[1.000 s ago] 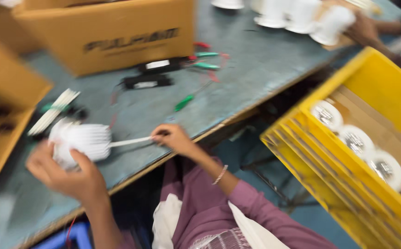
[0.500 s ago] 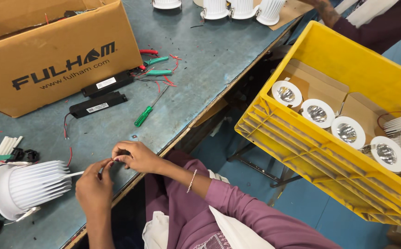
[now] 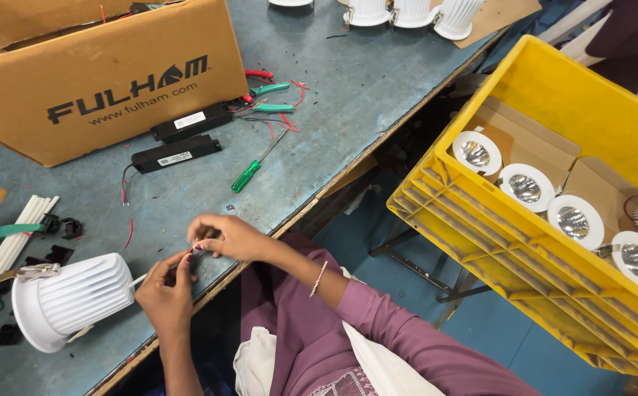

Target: The person assembles LED downlight fixtures by connecting wires from the light housing to a black driver unit using a screwdriver. They then attach a black plastic clip to the driver and place the completed unit into a blue crate. The process is repeated for multiple units.

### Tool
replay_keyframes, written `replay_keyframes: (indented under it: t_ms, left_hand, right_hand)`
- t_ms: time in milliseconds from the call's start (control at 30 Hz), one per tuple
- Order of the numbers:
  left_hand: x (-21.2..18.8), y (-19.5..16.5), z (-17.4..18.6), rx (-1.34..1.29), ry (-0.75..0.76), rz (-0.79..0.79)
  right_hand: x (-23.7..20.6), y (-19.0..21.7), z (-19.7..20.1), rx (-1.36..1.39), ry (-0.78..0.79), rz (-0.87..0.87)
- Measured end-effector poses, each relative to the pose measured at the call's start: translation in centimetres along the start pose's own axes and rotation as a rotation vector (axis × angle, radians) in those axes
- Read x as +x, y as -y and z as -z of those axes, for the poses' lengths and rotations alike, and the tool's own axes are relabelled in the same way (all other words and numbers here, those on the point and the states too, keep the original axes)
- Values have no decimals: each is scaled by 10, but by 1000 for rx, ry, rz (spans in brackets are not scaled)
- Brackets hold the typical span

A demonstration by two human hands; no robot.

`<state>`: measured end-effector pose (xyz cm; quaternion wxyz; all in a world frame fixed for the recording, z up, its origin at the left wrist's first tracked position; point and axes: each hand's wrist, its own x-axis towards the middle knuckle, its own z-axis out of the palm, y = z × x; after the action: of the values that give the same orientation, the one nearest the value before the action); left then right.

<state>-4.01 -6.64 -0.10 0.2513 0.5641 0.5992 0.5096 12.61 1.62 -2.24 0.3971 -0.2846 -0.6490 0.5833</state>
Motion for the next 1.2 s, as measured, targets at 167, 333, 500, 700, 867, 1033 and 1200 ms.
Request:
replay_keyframes:
  t_ms: [167, 333, 500, 700, 867, 1033, 1200]
  left_hand:
    - [0, 7, 1, -76, -5, 30]
    - [0, 13, -3, -214, -20, 108]
    - [3, 22, -7, -317, -38, 93]
    - [11, 36, -17, -458, -104, 104]
    - [12, 45, -16, -546, -56, 115]
    - [15, 45, -13, -590, -8, 110]
    - [15, 40, -9, -554, 8, 131]
  right_hand:
    - [6, -12, 7, 301, 173, -36]
    - [7, -21, 3, 407, 163, -40]
    - [7, -18, 1, 400, 105, -16]
    - [5, -9, -20, 543, -134, -127]
    - [-1, -3, -23, 469, -102, -3]
    - [-8, 16, -12, 204, -70, 66]
    - [-17, 52, -13, -387, -236, 198]
